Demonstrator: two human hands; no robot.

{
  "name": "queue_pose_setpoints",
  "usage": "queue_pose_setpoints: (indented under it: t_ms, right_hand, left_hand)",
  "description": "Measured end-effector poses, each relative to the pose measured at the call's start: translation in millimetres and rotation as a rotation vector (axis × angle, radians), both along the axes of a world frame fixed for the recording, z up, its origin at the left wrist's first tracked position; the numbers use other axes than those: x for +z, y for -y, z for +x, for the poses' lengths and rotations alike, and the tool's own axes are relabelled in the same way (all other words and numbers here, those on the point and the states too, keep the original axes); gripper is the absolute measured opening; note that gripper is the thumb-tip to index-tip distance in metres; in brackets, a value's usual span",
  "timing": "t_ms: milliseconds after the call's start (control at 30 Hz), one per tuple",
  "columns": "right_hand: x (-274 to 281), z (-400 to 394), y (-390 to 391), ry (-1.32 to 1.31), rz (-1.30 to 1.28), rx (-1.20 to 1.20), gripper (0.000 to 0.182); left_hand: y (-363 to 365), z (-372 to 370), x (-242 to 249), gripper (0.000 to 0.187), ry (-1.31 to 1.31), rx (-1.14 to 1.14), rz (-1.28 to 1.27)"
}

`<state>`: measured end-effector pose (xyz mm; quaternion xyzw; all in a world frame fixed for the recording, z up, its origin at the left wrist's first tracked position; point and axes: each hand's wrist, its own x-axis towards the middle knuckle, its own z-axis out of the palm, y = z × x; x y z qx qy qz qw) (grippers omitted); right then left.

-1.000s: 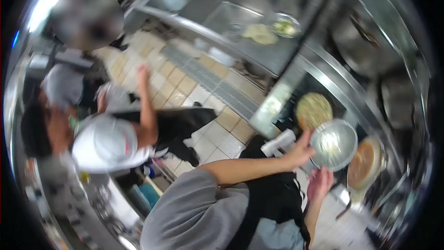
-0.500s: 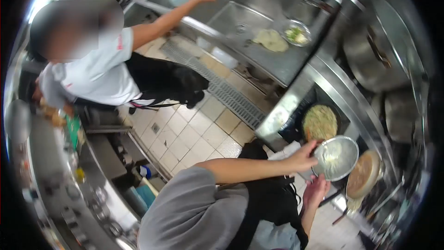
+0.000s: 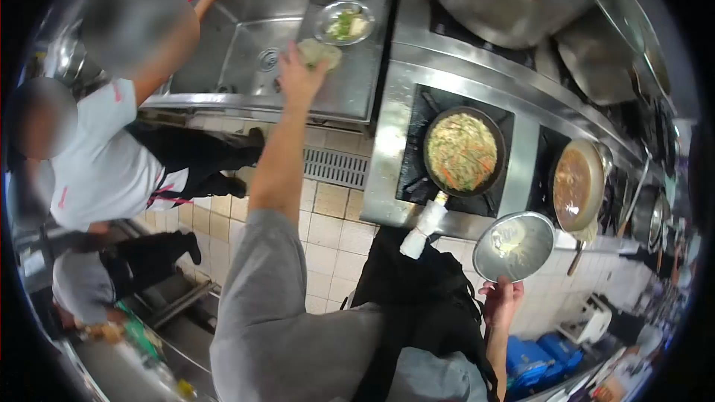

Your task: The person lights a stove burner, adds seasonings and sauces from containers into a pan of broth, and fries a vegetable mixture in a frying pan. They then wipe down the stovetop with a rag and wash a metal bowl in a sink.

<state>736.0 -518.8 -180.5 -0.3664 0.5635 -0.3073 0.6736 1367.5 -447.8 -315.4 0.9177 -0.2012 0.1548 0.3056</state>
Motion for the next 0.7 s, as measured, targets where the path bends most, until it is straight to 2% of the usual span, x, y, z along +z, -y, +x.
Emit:
queue_pose_setpoints:
  t_ms: [67,133,200,267,300,367,433,500,600,667,700]
  right_hand:
    - [3.1,-4.2,-5.7,-0.009,0.017,-0.029,0.026]
    - [8.5,-2.6,-9.1,0.003,0.013,-0.062,0.025]
    - [7.2,-5.7,-11.5,0.013,0.006,-0.102,0.023]
    - [1.1,-10.3,-13.1,0.007,0.008,-0.091,0.021]
    - [1.9,-7.6,-12.2,0.002,0.010,-0.115,0.021]
    - [8.0,2.1,-9.8,0.013,0.037,-0.075,0.019]
    - [9.7,8.6,-10.4,0.012,0.048,-0.073,0.018]
    - [8.6,11.4,-11.9,0.004,0.030,-0.076,0.019]
    - [10.4,10.5,-16.5,0.008,0.027,-0.072,0.019]
    - [11.3,5.5,-20.8,-0.001,0.021,-0.078,0.019]
    - [11.1,1.5,-22.2,-0.001,0.011,-0.080,0.020]
  left_hand:
    - [0.8,11.4,6.1,0.065,-0.198,-0.105,0.227]
    - [-5.1,15.7,10.2,0.054,-0.190,-0.151,0.224]
    - [-17.3,11.4,8.2,0.048,-0.208,-0.102,0.201]
    - [-29.5,-2.9,12.8,0.047,-0.225,-0.249,-0.220]
    - [-21.6,-17.3,24.0,0.047,-0.233,-0.272,-0.215]
    - [4.3,-57.4,62.8,0.047,-0.351,-0.519,-0.507]
    - [47.0,-100.5,97.2,0.048,-0.162,-0.505,-0.241]
    - [90.0,-121.3,97.8,0.048,-0.010,-0.728,-0.120]
    - [142.5,-136.9,48.2,0.048,-0.127,-0.862,0.003]
    - [160.0,-137.2,17.6,0.052,0.034,-0.906,0.450]
    - [161.4,-136.4,11.4,0.052,0.017,-0.907,0.453]
